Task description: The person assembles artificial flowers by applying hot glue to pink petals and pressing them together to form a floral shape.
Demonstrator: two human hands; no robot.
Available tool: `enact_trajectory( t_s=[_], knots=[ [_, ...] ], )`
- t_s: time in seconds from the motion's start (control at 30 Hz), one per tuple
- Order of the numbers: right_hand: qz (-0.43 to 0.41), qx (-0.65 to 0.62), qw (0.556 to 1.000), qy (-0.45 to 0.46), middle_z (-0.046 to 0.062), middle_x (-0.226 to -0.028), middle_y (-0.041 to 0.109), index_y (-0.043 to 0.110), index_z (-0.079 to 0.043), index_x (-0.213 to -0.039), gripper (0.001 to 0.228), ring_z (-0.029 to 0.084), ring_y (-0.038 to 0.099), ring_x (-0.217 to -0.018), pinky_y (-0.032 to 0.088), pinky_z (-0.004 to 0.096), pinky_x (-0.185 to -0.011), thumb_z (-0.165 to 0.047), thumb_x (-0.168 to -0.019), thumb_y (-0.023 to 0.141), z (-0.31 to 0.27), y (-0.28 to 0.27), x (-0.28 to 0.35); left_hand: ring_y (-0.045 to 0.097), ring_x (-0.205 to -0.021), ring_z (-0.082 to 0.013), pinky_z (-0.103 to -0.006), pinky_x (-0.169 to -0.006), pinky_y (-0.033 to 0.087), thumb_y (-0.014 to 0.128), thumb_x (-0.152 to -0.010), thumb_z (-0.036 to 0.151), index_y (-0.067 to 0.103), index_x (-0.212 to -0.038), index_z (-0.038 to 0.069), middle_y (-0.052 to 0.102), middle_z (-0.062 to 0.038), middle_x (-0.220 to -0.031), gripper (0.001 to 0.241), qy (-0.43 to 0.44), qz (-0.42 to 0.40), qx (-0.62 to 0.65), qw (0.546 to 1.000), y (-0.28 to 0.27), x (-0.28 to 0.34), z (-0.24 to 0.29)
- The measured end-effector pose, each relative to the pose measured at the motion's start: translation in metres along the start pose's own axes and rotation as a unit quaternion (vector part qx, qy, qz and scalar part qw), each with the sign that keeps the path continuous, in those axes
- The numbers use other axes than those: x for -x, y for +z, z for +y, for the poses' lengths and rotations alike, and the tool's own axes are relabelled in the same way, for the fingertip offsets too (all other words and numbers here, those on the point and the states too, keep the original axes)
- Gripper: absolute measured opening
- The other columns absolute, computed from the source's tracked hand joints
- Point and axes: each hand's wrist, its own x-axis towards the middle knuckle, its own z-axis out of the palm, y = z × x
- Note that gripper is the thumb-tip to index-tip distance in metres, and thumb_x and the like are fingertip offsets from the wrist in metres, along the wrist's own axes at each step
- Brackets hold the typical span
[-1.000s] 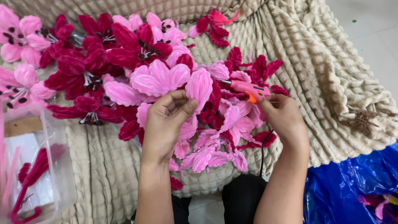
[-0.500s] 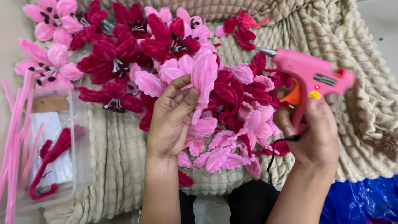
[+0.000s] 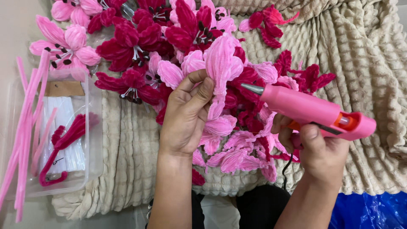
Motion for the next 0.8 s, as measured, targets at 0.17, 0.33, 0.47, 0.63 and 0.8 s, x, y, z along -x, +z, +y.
enact_trajectory(
  t_s=[0.17,0.33,0.47,0.63,0.8],
  knots=[
    [-0.009,0.025,1.0,0.004,0.016,-0.085,0.064,0.059,0.004,-0.109,0.049,0.016,0.057,-0.058,0.042,0.021,-0.045,-0.044,-0.1,0.06,0.005,0.0,0.004,0.065,-0.086,-0.0071,-0.018,-0.083,0.053,0.077,-0.091,0.005,0.067,-0.117,0.005,0.072,-0.003,-0.092,0.029,-0.003,-0.001,-0.012,1.0,0.002,0.002,0.0],
    [0.015,0.021,0.999,0.025,0.016,-0.088,0.065,0.059,0.003,-0.112,0.047,0.018,0.062,-0.065,0.045,0.021,-0.048,-0.042,-0.099,0.063,0.008,-0.002,0.008,0.065,-0.087,-0.007,-0.0179,-0.084,0.053,0.079,-0.09,0.006,0.067,-0.117,0.004,0.072,-0.003,-0.092,0.029,-0.007,0.001,-0.014,1.0,0.003,0.003,0.001],
    [0.03,0.019,0.999,0.033,0.019,-0.089,0.064,0.057,0.005,-0.113,0.048,0.021,0.062,-0.068,0.045,0.023,-0.05,-0.041,-0.098,0.063,0.011,-0.004,0.009,0.064,-0.085,-0.0067,-0.0176,-0.082,0.053,0.077,-0.091,0.005,0.068,-0.116,0.005,0.072,-0.002,-0.091,0.026,-0.004,-0.012,-0.017,1.0,0.004,0.003,0.0],
    [0.048,-0.016,0.998,0.049,0.019,-0.096,0.065,0.054,0.002,-0.122,0.048,0.025,0.067,-0.079,0.052,0.025,-0.057,-0.037,-0.097,0.067,0.018,-0.007,0.013,0.064,-0.083,-0.0057,-0.0162,-0.081,0.052,0.078,-0.091,0.005,0.068,-0.115,0.005,0.07,-0.001,-0.089,0.027,-0.002,-0.012,-0.022,1.0,0.004,0.002,-0.003],
    [0.045,-0.002,0.998,0.049,0.018,-0.089,0.064,0.056,0.003,-0.114,0.046,0.024,0.066,-0.071,0.049,0.025,-0.052,-0.038,-0.096,0.068,0.018,-0.008,0.013,0.063,-0.084,-0.006,-0.017,-0.081,0.052,0.077,-0.092,0.005,0.068,-0.116,0.005,0.07,-0.002,-0.09,0.026,0.002,-0.017,-0.025,1.0,0.004,0.003,-0.002]
  ],
)
